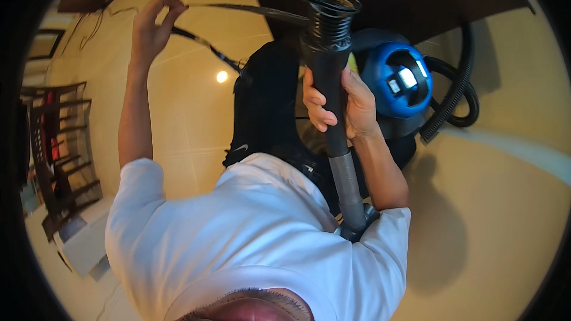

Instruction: The person wraps black tape around the end of a vacuum hose nozzle, smooths the tape by hand, and then pulls a long strip of tape from the roll.

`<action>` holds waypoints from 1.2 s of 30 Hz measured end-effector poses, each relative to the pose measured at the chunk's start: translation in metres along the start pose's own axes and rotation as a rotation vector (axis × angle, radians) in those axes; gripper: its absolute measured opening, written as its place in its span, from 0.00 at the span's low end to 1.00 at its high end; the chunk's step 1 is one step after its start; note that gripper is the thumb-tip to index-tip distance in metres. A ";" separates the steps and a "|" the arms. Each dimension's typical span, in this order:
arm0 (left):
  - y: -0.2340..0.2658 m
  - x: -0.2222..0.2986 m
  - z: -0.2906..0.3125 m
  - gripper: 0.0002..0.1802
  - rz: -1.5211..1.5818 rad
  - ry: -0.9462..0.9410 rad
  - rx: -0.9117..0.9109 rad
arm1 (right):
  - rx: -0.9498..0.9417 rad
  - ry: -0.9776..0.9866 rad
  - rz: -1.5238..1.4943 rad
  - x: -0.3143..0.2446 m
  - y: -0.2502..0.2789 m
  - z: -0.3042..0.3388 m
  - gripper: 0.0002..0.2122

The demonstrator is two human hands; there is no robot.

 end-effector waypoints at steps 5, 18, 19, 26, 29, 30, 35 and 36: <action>0.072 0.045 -0.048 0.07 -0.125 -0.248 0.036 | -0.293 0.042 0.045 0.016 -0.025 -0.009 0.34; 0.040 -0.054 0.037 0.25 0.634 0.234 -0.655 | 0.054 0.164 0.596 0.027 -0.024 0.006 0.27; 0.027 -0.049 0.036 0.28 0.707 0.306 -0.498 | 0.043 0.199 0.645 0.029 -0.021 0.008 0.24; -0.012 0.039 -0.020 0.23 0.990 0.631 0.009 | 0.169 0.306 0.670 0.039 -0.006 0.029 0.25; -0.043 0.100 -0.031 0.25 0.756 0.303 -0.169 | 0.202 0.269 0.809 0.037 -0.007 0.040 0.22; -0.051 0.119 -0.025 0.33 0.795 0.193 -0.247 | 0.207 0.268 0.806 0.036 -0.009 0.042 0.22; -0.085 0.166 -0.006 0.25 1.061 0.190 -0.711 | 0.274 0.233 0.894 0.028 -0.019 0.049 0.22; -0.088 0.167 -0.005 0.24 1.086 0.221 -0.731 | 0.282 0.232 0.890 0.026 -0.019 0.051 0.22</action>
Point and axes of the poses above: each hand's wrist, its own z-axis away from the middle knuckle, its own y-axis out of the back of the hand, x = y × z, the point moved 6 cm from there along -z, towards the middle knuckle, and after that the axes turned 3 degrees about -z, right-handed, at the moved point
